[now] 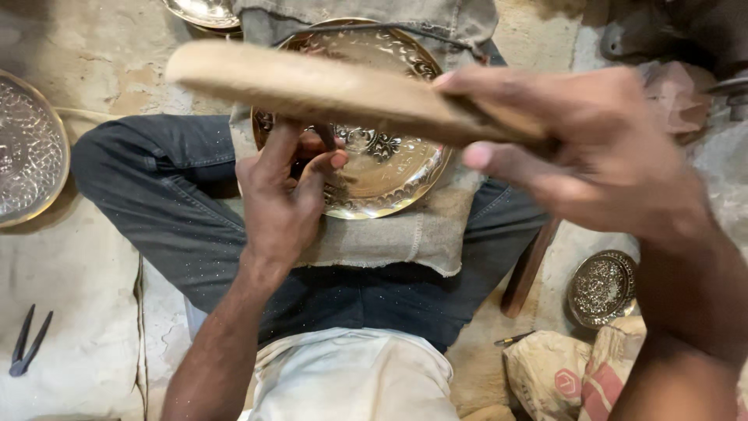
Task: The person sits cross-legged on the floor with an engraved brass plate resting on a cloth cushion on their lap. They hold a small punch against the plate's embossed floral pattern with one hand and strike it with a wooden mallet held in the other hand, repositioning the punch repeatedly to work across the design.
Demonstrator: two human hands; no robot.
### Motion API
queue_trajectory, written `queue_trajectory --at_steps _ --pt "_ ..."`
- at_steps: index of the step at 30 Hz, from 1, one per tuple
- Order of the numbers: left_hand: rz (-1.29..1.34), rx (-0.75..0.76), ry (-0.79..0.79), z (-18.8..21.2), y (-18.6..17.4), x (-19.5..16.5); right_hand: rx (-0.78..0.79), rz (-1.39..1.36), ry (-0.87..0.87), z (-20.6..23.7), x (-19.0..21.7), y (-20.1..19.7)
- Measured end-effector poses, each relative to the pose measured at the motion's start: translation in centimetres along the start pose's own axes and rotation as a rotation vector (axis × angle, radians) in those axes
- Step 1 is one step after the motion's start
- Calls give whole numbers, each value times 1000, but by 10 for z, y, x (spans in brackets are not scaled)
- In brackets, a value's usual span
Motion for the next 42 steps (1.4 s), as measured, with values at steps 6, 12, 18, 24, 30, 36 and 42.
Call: queue_trajectory --at_steps 6,12,18,24,30,36,42 --pt "19 7 6 -3 -1 0 5 -35 -38 6 -1 -8" --pt "65 25 -90 -2 -4 -2 -125 -137 -3 12 -8 -7" --pt "5 -26 -58 -2 -4 -2 -87 -49 34 6 -2 0" --pt "34 -31 124 -15 -17 -14 -239 -71 186 42 18 9" --pt "-146 659 217 -55 -30 -41 -658 -793 741 129 68 108" --pt "-638 1079 443 -80 -6 -63 -1002 -977 833 163 136 216" --pt "-688 1192 413 -81 -1 -74 -1016 -809 873 171 165 241"
Point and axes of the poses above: each hand's wrist, its own z-axis away from the middle knuckle, its own y-axis out of the palm, x = y × z, the point moved 1 cm from there along -z, towards the middle knuckle, and after that the axes turned 15 degrees about -y, right-handed, at the moved point
